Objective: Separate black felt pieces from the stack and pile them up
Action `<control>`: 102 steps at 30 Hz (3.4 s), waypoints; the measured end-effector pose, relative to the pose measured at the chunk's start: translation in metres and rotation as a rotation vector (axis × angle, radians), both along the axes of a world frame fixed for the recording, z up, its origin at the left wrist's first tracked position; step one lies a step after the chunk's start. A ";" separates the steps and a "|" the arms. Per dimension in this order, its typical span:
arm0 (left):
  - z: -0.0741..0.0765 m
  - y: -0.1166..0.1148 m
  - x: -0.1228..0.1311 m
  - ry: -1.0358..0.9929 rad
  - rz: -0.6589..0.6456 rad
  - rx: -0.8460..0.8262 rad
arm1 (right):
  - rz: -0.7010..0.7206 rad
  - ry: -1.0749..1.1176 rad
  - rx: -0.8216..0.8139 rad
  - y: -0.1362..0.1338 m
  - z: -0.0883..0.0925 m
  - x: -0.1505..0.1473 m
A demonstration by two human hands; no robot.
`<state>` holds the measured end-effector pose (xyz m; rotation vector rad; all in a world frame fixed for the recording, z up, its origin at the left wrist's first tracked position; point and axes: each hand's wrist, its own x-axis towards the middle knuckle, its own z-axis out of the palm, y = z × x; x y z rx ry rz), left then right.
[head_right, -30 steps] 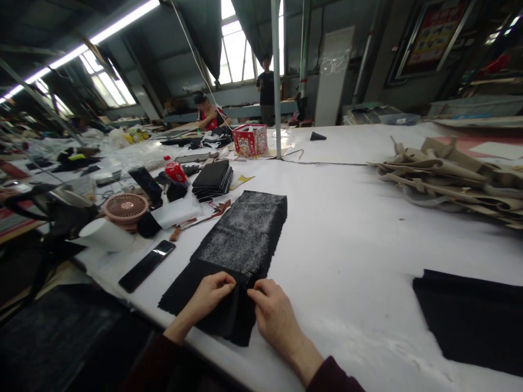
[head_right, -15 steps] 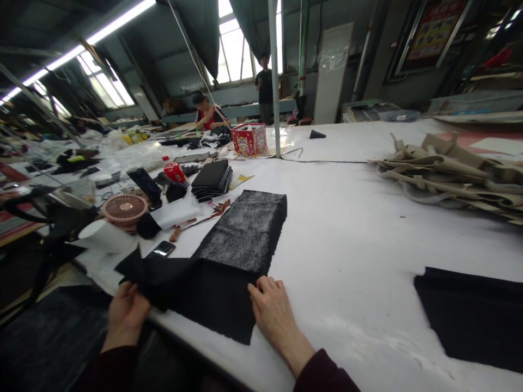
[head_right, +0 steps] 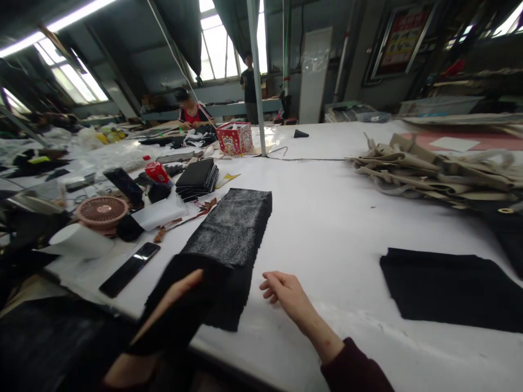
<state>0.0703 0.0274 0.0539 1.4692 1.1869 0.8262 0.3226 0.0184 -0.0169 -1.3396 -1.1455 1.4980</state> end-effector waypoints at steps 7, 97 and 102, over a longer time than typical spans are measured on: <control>-0.052 -0.057 0.162 0.064 -0.584 0.346 | -0.063 0.081 -0.280 -0.034 0.007 0.093; -0.103 0.052 0.149 0.795 -0.390 0.972 | -0.304 -1.381 0.691 -0.043 -0.061 0.038; -0.096 0.046 0.148 0.749 -0.520 0.990 | -0.316 -1.387 0.679 -0.043 -0.062 0.037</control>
